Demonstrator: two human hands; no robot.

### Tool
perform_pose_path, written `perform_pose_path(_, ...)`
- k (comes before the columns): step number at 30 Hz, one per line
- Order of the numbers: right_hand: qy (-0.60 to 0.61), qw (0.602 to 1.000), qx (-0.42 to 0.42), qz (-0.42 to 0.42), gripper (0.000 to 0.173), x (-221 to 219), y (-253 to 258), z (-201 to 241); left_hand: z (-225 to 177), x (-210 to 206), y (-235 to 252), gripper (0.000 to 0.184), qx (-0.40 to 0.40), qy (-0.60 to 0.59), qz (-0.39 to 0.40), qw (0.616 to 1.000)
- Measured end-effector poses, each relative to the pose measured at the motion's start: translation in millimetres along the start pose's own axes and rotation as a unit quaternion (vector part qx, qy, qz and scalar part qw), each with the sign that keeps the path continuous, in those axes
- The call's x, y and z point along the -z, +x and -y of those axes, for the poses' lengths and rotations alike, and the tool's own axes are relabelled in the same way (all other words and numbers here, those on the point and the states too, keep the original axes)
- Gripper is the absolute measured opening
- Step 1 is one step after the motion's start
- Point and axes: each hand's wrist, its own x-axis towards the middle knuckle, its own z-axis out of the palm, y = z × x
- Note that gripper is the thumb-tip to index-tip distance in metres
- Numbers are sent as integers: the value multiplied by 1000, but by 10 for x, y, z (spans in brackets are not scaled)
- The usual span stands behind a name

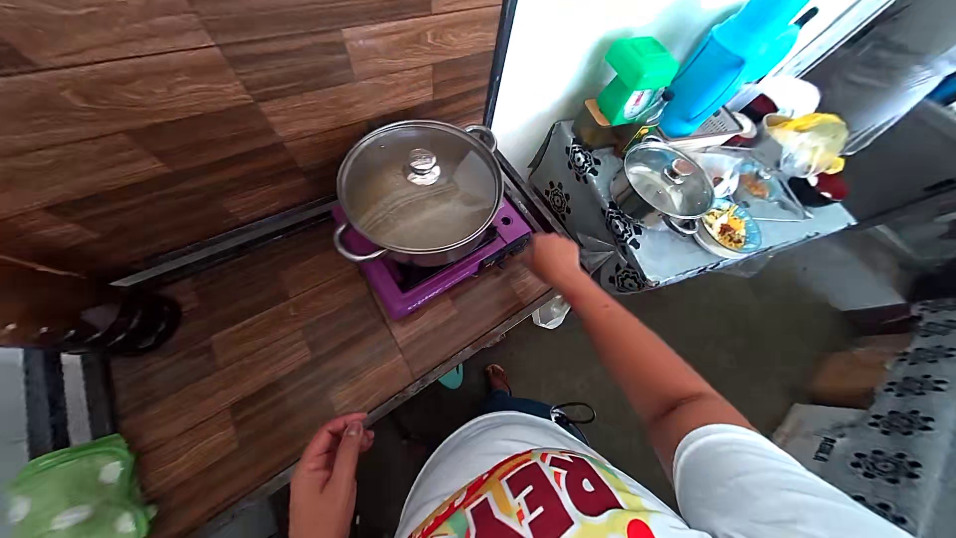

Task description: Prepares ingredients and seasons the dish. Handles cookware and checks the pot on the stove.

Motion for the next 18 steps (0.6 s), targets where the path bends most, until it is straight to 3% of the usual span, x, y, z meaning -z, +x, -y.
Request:
perform_pose_path(4, 25, 999, 26, 28, 57, -584, 309, -138, -198, -638, 174, 17, -7, 7, -12, 1000)
perform_pose_path(12, 58, 989, 122, 56, 50, -603, 568, -302, -361, -1482, 462, 20, 6, -5, 55, 998)
perform_pose_path(18, 185, 964, 56, 185, 51, -433, 694, -481, -345, -1634, 610, 17, 30, 5, 140, 990)
